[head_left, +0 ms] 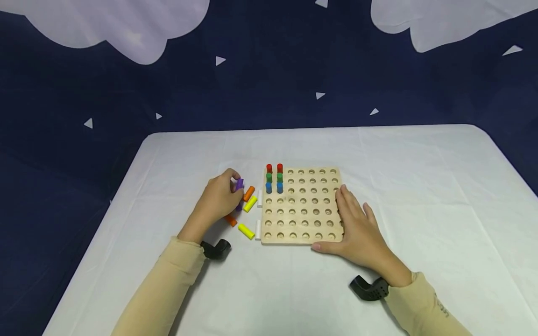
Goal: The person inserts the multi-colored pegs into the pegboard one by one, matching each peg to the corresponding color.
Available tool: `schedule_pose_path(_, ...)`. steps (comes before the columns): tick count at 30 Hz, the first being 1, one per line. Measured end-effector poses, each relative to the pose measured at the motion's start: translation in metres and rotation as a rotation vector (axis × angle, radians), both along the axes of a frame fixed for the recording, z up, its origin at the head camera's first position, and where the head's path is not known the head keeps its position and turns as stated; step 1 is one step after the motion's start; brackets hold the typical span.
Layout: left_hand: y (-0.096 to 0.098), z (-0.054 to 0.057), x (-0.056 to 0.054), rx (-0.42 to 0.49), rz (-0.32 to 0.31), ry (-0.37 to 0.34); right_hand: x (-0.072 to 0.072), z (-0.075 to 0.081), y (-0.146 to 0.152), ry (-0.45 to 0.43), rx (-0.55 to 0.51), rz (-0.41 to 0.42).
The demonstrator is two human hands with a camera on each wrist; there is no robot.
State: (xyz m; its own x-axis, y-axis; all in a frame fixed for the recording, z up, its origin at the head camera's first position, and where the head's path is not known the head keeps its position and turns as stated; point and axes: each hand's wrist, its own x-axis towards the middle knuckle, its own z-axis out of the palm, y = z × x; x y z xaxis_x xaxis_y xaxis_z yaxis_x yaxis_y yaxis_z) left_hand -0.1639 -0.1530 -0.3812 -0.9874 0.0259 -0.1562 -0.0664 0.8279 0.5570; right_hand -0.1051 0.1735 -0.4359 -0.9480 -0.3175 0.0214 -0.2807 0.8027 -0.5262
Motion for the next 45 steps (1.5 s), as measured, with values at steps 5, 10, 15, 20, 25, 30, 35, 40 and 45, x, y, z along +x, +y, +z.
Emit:
schedule_pose_path(5,0.006,0.0,0.011,0.076,-0.023,0.1,0.001,0.001,0.0,-0.006,-0.001,-0.001)
schedule_pose_path(10,0.019,0.001,0.022,0.111,-0.074,0.2,0.001,0.001,0.0,-0.003,0.0,-0.001)
schedule_pose_path(15,0.036,0.001,0.029,0.127,-0.136,0.225,0.0,0.001,0.0,0.001,-0.002,0.003)
schedule_pose_path(20,0.053,-0.002,0.031,0.123,-0.179,0.225,-0.001,0.0,0.001,0.0,-0.003,0.004)
schedule_pose_path(25,0.064,-0.002,0.03,0.069,-0.217,0.244,0.0,0.0,0.001,-0.002,-0.002,0.001)
schedule_pose_path(30,0.069,-0.004,0.028,0.027,-0.255,0.282,0.0,0.0,0.002,0.003,-0.001,0.002)
schedule_pose_path(35,0.07,-0.007,0.028,0.016,-0.292,0.319,0.0,-0.001,0.001,0.003,0.0,0.002)
schedule_pose_path(40,0.07,-0.008,0.027,0.011,-0.316,0.352,0.0,-0.001,0.002,-0.002,0.0,-0.001)
schedule_pose_path(45,0.071,-0.008,0.027,0.0,-0.317,0.36,0.0,-0.002,0.002,-0.002,-0.003,0.0)
